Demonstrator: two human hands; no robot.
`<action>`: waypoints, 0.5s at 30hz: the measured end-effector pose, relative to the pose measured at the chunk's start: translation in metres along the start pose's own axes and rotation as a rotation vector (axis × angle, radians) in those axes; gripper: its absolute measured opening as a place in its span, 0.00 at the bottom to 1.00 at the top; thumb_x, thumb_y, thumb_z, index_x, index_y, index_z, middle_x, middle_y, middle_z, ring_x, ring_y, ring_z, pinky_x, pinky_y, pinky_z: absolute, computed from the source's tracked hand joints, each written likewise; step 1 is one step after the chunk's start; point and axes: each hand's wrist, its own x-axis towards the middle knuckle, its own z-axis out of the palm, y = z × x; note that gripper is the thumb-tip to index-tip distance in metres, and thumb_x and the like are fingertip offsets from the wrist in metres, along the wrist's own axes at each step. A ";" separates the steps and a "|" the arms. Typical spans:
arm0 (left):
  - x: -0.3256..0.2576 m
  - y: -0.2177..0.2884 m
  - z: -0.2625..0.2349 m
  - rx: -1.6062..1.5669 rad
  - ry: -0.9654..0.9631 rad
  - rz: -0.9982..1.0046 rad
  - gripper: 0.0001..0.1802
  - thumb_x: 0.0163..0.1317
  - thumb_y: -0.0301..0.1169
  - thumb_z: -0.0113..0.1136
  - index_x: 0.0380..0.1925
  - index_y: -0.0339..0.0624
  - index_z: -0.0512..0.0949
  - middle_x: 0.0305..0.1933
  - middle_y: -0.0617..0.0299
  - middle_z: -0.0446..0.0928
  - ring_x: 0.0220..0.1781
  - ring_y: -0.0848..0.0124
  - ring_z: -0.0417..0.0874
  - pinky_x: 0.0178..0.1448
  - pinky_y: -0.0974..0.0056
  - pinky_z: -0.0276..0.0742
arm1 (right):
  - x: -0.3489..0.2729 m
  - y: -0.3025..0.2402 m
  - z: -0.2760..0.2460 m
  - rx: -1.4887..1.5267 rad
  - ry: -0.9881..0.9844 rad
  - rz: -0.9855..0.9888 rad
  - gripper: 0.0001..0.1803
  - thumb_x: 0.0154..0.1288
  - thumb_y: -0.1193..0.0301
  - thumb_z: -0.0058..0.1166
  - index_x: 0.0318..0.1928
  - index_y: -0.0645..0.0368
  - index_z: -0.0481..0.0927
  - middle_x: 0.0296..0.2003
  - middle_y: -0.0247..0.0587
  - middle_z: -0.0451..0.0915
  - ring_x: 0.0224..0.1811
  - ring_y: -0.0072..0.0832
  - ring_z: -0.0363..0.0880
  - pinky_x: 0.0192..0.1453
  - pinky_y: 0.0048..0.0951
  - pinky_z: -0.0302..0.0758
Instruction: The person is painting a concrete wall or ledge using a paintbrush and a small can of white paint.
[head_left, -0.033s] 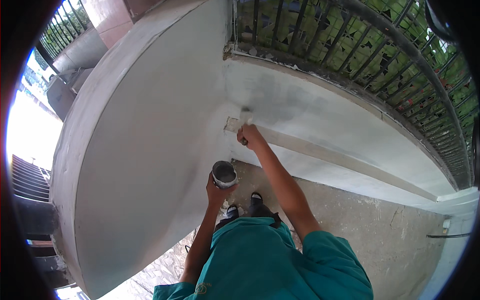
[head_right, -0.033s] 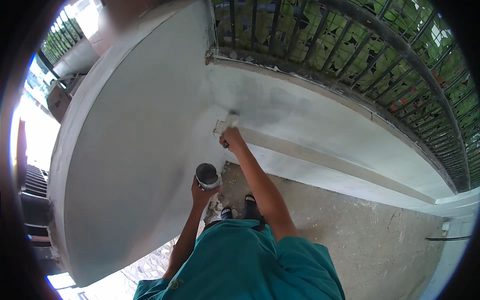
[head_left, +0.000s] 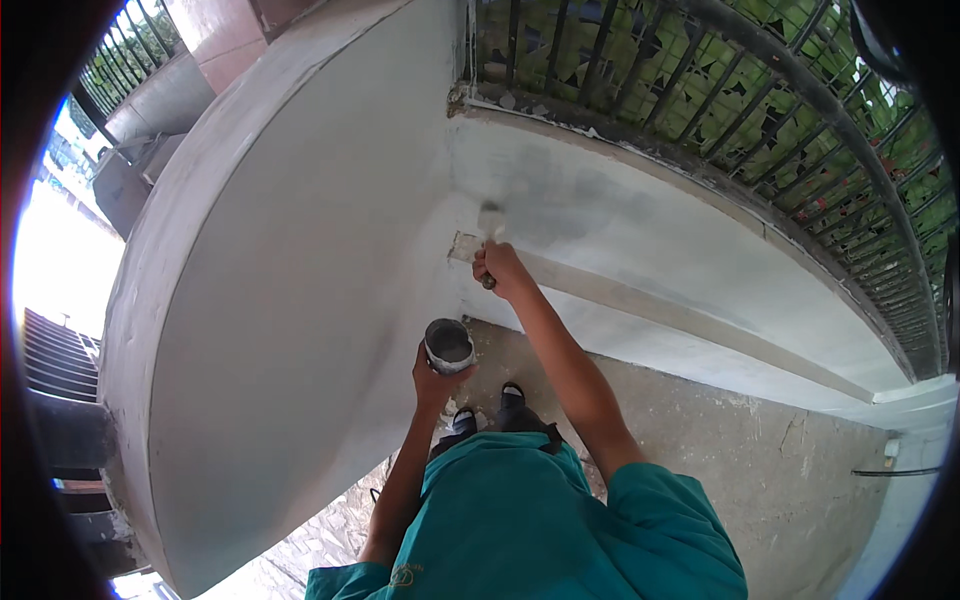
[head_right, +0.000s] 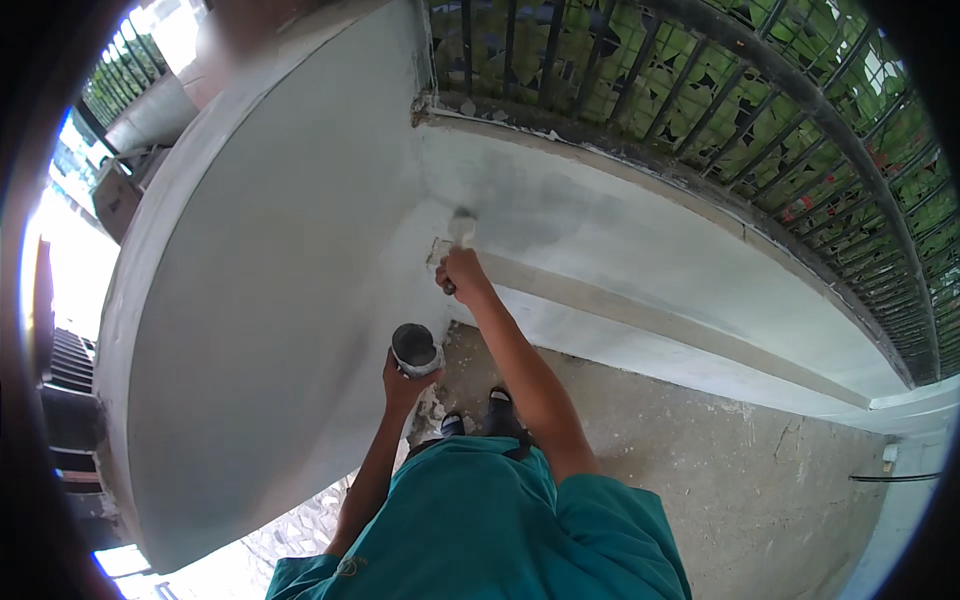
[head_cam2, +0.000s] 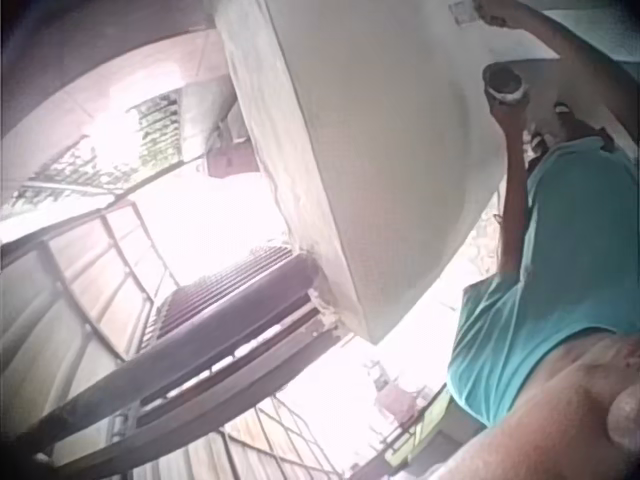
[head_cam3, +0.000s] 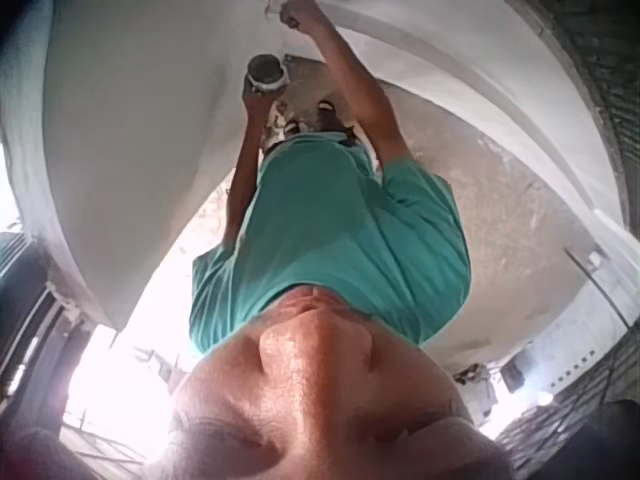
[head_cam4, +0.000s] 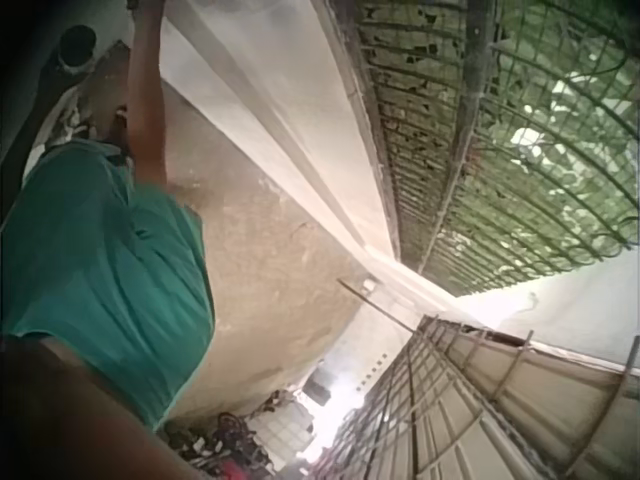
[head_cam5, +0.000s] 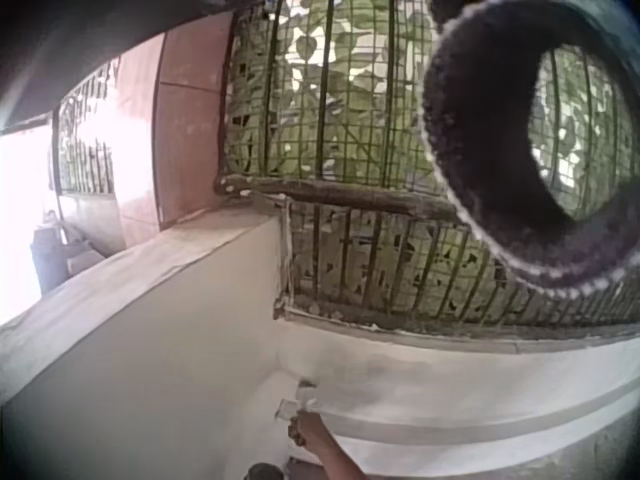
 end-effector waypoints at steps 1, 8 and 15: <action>0.000 0.001 -0.005 -0.004 0.015 0.006 0.44 0.32 0.34 0.82 0.54 0.39 0.70 0.48 0.56 0.79 0.50 0.64 0.81 0.55 0.60 0.76 | -0.035 -0.001 0.031 -0.008 -0.005 0.013 0.13 0.74 0.64 0.36 0.36 0.60 0.67 0.23 0.32 0.64 0.15 0.18 0.57 0.16 0.21 0.56; 0.004 0.004 0.013 -0.021 -0.035 0.008 0.44 0.31 0.35 0.82 0.53 0.39 0.71 0.49 0.56 0.79 0.50 0.64 0.81 0.55 0.60 0.77 | -0.119 0.005 0.058 -0.505 -0.026 -0.714 0.18 0.77 0.56 0.34 0.54 0.55 0.65 0.23 0.25 0.61 0.17 0.12 0.53 0.17 0.17 0.52; -0.002 -0.008 0.014 -0.028 -0.051 -0.014 0.44 0.32 0.35 0.82 0.53 0.38 0.71 0.48 0.56 0.79 0.49 0.65 0.81 0.55 0.60 0.77 | 0.007 0.048 -0.054 -0.823 0.378 -0.860 0.20 0.77 0.55 0.32 0.52 0.57 0.67 0.23 0.30 0.68 0.16 0.17 0.63 0.17 0.22 0.62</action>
